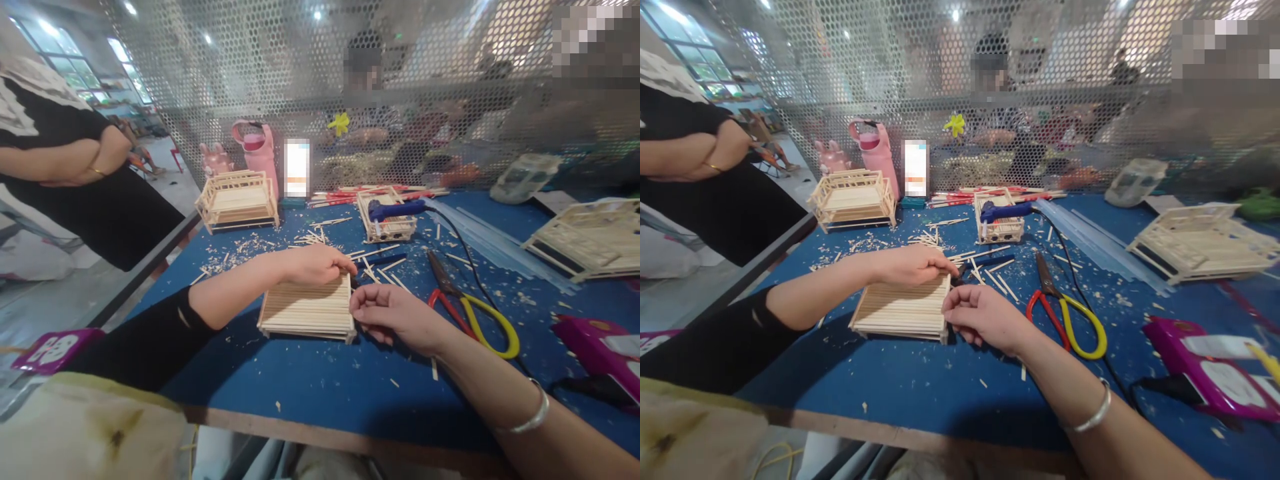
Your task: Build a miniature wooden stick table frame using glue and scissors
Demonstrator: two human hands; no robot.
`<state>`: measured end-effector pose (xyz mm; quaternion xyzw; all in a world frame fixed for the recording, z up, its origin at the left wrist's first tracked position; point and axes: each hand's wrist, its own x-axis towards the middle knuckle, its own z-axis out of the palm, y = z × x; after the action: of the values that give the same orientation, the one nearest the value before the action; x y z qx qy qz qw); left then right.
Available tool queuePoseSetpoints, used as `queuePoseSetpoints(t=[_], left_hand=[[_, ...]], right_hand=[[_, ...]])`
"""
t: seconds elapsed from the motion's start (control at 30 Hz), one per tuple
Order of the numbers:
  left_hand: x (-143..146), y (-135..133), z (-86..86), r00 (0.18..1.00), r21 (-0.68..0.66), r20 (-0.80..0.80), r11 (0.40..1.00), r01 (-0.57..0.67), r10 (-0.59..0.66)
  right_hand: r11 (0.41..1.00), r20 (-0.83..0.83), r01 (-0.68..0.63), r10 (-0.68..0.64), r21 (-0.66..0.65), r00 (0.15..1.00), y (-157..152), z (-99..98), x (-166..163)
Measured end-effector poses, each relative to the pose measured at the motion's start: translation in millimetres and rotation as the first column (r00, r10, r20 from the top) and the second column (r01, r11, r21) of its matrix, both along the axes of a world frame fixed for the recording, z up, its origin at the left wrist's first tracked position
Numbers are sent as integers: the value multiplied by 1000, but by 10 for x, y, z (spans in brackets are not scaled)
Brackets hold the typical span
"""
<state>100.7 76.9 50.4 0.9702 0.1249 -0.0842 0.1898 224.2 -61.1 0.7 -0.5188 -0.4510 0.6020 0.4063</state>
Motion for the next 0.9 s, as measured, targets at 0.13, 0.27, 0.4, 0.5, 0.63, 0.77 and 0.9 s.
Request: queuePoseSetpoints(t=[0.13,0.27,0.4,0.5,0.63,0.77,0.9], left_hand=[[0,-11,-28,1000,30,24,999,17,-18],[5,2,-53,998,55,47,998,42,-45],[11,-39,-46,999,66,29,998,21,-23],[8,-44,-18,1000,61,0,998,5,-5],[-63,0,114,979,78,90,979,-188,181],[-361,-258,285,800,125,425,847,-516,424],[-936,-932,81,588,-8,707,836,-549,393]], right_hand=[[1000,-20,14,-13,10,1000,4,9,35],[997,-45,68,-67,27,997,7,5,62],[990,-65,136,-133,43,989,10,26,73],[974,-83,213,-206,78,975,26,47,84],[912,-130,386,-370,138,920,72,57,131],[791,-80,536,-539,294,839,63,90,195],[639,52,562,-683,525,728,-112,244,186]])
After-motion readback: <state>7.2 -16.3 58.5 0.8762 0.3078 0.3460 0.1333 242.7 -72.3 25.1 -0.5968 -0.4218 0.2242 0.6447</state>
